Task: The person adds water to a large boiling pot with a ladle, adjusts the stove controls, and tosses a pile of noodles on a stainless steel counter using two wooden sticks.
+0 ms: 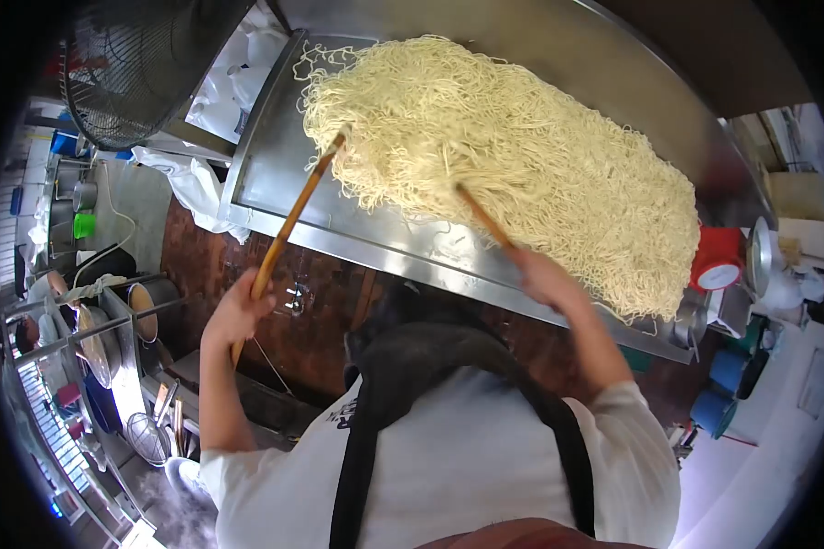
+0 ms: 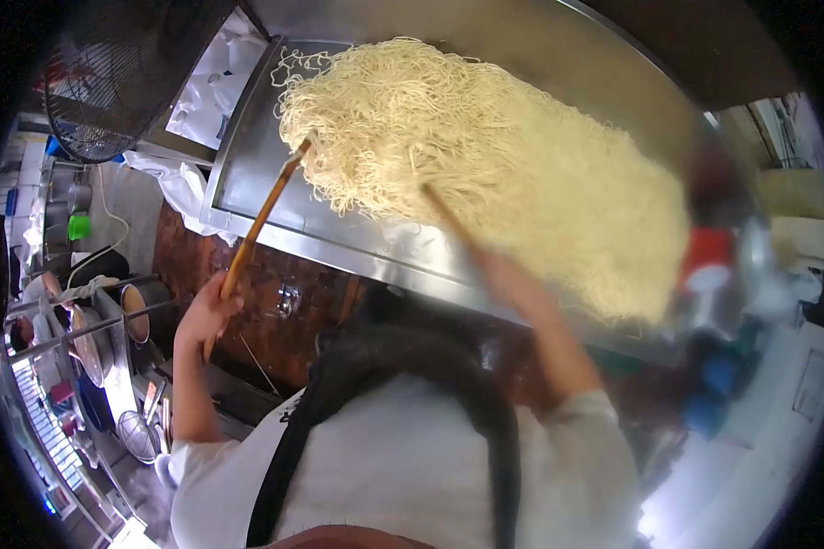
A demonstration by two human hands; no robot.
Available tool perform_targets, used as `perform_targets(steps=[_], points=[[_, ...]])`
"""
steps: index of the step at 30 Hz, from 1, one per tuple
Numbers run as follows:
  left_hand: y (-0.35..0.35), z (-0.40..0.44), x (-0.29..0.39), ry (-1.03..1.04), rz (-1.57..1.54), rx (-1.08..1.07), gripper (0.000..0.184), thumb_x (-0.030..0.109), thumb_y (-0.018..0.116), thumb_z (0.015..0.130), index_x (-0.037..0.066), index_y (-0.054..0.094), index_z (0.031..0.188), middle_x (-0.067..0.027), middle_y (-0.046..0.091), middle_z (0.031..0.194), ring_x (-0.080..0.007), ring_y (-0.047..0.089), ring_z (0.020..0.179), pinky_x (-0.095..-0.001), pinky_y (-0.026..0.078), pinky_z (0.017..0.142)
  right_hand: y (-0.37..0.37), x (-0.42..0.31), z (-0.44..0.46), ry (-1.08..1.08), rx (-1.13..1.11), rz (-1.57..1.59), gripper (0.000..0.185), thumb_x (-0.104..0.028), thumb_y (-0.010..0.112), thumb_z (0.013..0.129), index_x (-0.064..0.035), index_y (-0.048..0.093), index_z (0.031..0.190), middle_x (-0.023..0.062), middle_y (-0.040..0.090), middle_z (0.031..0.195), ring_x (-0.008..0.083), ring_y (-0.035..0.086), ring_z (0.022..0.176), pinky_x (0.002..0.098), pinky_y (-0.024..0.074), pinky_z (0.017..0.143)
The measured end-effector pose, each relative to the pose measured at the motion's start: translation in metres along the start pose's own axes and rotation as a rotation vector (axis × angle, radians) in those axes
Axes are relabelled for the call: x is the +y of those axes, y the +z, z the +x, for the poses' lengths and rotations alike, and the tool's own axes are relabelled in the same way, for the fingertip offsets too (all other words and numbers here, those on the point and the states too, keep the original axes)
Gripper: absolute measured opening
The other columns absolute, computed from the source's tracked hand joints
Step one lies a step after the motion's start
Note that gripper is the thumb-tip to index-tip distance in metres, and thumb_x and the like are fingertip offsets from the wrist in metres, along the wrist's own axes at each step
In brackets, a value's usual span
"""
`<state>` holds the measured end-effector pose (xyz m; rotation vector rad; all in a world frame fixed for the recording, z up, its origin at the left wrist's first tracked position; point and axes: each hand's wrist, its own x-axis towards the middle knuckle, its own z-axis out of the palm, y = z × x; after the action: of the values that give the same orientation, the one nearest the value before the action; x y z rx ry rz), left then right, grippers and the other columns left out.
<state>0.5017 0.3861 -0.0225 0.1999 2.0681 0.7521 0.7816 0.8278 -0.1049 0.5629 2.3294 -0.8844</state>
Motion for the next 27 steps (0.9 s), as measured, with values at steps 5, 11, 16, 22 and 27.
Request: perform_targets(steps=[5,11,16,22,27], points=[[0.055,0.100,0.046,0.276,0.627,0.262,0.036,0.012,0.060,0.088,0.000,0.050,0.120,-0.0294,0.066,0.098,-0.0461,0.065,0.092,-0.0515,0.053,0.079,0.013,-0.027,0.001,-0.031,0.053,-0.029,0.036,-0.009,0.055,0.085,-0.0024,0.050,0.120,0.0260,0.066,0.095,0.0443,0.065,0.090,0.0514,0.0511,0.075],[0.171,0.178,0.131,0.361,0.614,-0.073,0.051,-0.001,0.048,0.081,-0.001,0.047,0.132,-0.0329,0.062,0.113,-0.0460,0.060,0.109,-0.0507,0.046,0.093,-0.066,0.045,-0.140,0.009,0.114,-0.201,0.034,-0.009,0.065,0.075,-0.0057,0.058,0.108,0.0233,0.065,0.088,0.0448,0.062,0.085,0.0520,0.0481,0.073],[0.056,0.092,0.120,0.334,0.756,-0.362,0.044,0.010,0.066,0.082,0.001,0.049,0.122,-0.0285,0.064,0.103,-0.0461,0.061,0.102,-0.0511,0.047,0.086,-0.135,0.068,-0.236,0.356,0.166,-0.076,0.039,-0.008,0.067,0.074,-0.0027,0.058,0.111,0.0241,0.064,0.099,0.0441,0.061,0.097,0.0485,0.0471,0.081],[0.171,0.236,0.080,0.551,0.440,-0.028,0.059,0.002,0.053,0.083,-0.005,0.042,0.141,-0.0372,0.060,0.117,-0.0449,0.060,0.114,-0.0476,0.047,0.098,-0.048,0.132,0.080,0.071,0.465,0.233,0.046,-0.013,0.056,0.086,0.0035,0.053,0.128,0.0262,0.062,0.119,0.0408,0.058,0.112,0.0447,0.0457,0.099],[0.187,0.266,0.114,0.509,0.060,-0.182,0.050,0.009,0.063,0.085,-0.003,0.044,0.129,-0.0094,0.057,0.079,-0.0231,0.055,0.053,-0.0384,0.049,0.049,-0.010,0.070,0.097,-0.127,0.612,0.476,0.013,-0.013,0.059,0.089,-0.0061,0.050,0.094,0.0044,0.052,0.069,0.0173,0.054,0.053,0.0344,0.0463,0.050]])
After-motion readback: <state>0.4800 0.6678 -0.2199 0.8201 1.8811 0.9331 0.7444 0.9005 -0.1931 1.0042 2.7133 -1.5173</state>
